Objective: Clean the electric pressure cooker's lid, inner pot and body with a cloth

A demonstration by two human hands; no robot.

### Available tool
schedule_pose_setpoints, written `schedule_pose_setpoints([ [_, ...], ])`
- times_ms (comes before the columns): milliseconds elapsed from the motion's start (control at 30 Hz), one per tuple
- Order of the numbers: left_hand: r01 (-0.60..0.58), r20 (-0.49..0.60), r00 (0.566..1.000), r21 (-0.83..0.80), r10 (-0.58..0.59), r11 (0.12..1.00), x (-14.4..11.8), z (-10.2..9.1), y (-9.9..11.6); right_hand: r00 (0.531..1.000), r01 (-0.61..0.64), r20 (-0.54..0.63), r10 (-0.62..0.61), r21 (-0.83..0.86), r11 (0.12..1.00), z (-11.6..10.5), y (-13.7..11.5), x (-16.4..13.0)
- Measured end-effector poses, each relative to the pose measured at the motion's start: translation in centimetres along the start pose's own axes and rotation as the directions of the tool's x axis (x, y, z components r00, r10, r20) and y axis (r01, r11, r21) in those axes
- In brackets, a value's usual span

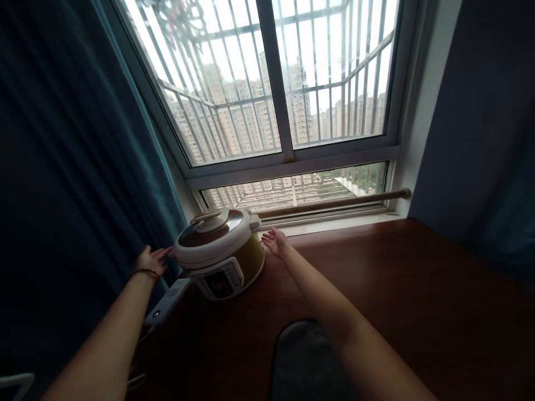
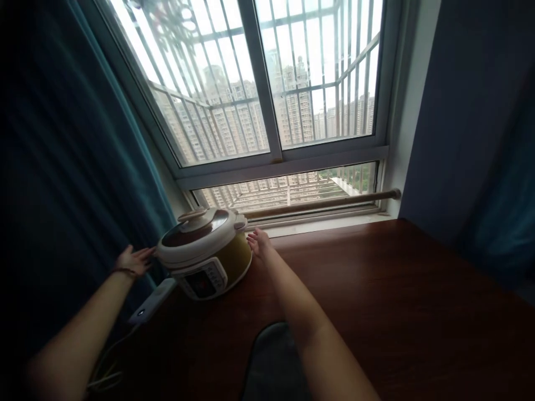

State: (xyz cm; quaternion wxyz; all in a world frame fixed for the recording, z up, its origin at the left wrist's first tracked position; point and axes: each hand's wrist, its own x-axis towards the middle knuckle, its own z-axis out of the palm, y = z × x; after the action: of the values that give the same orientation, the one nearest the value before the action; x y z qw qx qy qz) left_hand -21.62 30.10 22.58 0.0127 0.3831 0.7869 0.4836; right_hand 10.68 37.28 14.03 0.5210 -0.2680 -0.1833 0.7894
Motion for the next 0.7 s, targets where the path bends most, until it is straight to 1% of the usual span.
schedule_pose_setpoints([
  [33, 0.091, 0.068, 0.994, -0.052, -0.087, 0.995, 0.6, 0.0, -0.1, 1.000, 0.002, 0.009, -0.002, 0.025, 1.000, 0.7, 0.2, 0.7],
  [100, 0.271, 0.188, 0.952, -0.133, -0.244, 0.953, 1.6, 0.0, -0.4, 1.000, 0.008, 0.028, -0.010, 0.072, 0.997, 2.0, 0.2, 1.7],
  [167, 0.390, 0.250, 0.907, -0.188, -0.339, 0.902, 2.3, 0.1, -0.8, 0.999, 0.011, 0.036, -0.015, 0.107, 0.994, 2.9, 0.0, 2.2],
  [233, 0.461, 0.298, 0.872, -0.234, -0.388, 0.856, 2.7, 0.2, -1.2, 1.000, 0.008, 0.028, -0.011, 0.121, 0.993, 3.3, -0.3, 2.3],
  [333, 0.516, 0.342, 0.842, -0.285, -0.417, 0.808, 3.3, 0.3, -1.8, 1.000, -0.002, 0.012, 0.001, 0.123, 0.992, 3.5, -0.4, 2.1],
  [467, 0.562, 0.363, 0.816, -0.317, -0.449, 0.764, 3.9, 0.5, -2.6, 1.000, 0.011, -0.018, -0.009, 0.132, 0.991, 3.7, 0.2, 1.8],
  [600, 0.585, 0.375, 0.802, -0.339, -0.464, 0.737, 4.0, 0.6, -3.2, 0.998, 0.039, -0.051, -0.031, 0.151, 0.988, 4.1, 0.5, 1.3],
  [700, 0.590, 0.383, 0.802, -0.382, -0.459, 0.712, 3.6, 0.6, -3.5, 0.997, 0.042, -0.067, -0.032, 0.151, 0.988, 3.9, 0.1, 0.2],
])
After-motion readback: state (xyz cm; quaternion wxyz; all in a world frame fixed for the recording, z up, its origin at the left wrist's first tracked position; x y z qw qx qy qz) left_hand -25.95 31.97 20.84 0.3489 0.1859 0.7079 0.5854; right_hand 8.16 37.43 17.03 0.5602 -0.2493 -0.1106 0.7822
